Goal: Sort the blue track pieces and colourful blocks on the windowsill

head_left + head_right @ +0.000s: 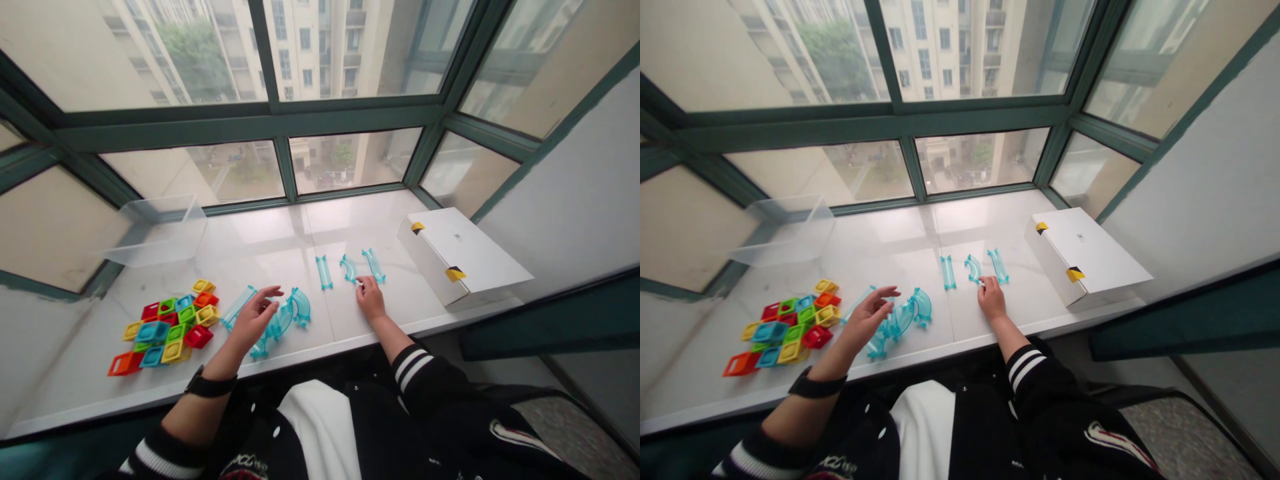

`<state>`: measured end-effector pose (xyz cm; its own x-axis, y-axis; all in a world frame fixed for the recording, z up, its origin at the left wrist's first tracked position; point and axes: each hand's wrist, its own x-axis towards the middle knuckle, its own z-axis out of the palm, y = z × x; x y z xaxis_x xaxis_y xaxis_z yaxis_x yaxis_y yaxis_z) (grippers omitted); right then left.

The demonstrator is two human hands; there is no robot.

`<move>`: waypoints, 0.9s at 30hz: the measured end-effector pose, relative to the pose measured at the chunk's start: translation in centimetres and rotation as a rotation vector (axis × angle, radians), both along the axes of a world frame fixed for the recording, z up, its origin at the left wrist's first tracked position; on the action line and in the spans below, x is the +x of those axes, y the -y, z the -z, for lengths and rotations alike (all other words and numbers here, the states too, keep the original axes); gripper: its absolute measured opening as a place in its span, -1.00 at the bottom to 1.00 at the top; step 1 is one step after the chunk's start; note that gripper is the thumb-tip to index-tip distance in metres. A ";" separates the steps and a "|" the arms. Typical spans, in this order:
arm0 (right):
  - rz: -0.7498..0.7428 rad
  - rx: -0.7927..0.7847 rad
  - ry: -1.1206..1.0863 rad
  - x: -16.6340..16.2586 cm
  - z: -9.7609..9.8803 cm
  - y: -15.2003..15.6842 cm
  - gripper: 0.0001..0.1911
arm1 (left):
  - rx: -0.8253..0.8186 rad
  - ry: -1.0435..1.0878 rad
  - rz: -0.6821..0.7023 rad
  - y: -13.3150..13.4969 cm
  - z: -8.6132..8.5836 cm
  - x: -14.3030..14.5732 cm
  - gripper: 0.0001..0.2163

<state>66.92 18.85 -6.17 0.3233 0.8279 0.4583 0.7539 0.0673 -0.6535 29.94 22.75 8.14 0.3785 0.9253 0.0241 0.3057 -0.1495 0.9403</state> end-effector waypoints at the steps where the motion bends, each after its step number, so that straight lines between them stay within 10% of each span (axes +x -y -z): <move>1: -0.005 -0.001 -0.008 0.0 0.0 0.1 -0.63 | 0.018 -0.013 -0.073 0.3 0.2 -1.8 -0.55; 9: -0.027 0.001 -0.041 -0.7 -0.7 2.4 -0.74 | 0.203 -0.168 -0.415 4.5 4.9 -10.1 -0.51; 18: -0.086 -0.091 -0.005 -2.2 -1.0 6.7 -0.75 | 0.602 -0.374 -0.485 5.1 7.9 -8.8 -0.46; 27: -0.091 -0.122 0.118 -2.3 -0.5 6.5 -0.76 | 0.642 -0.467 -0.445 4.9 12.0 -9.1 -0.54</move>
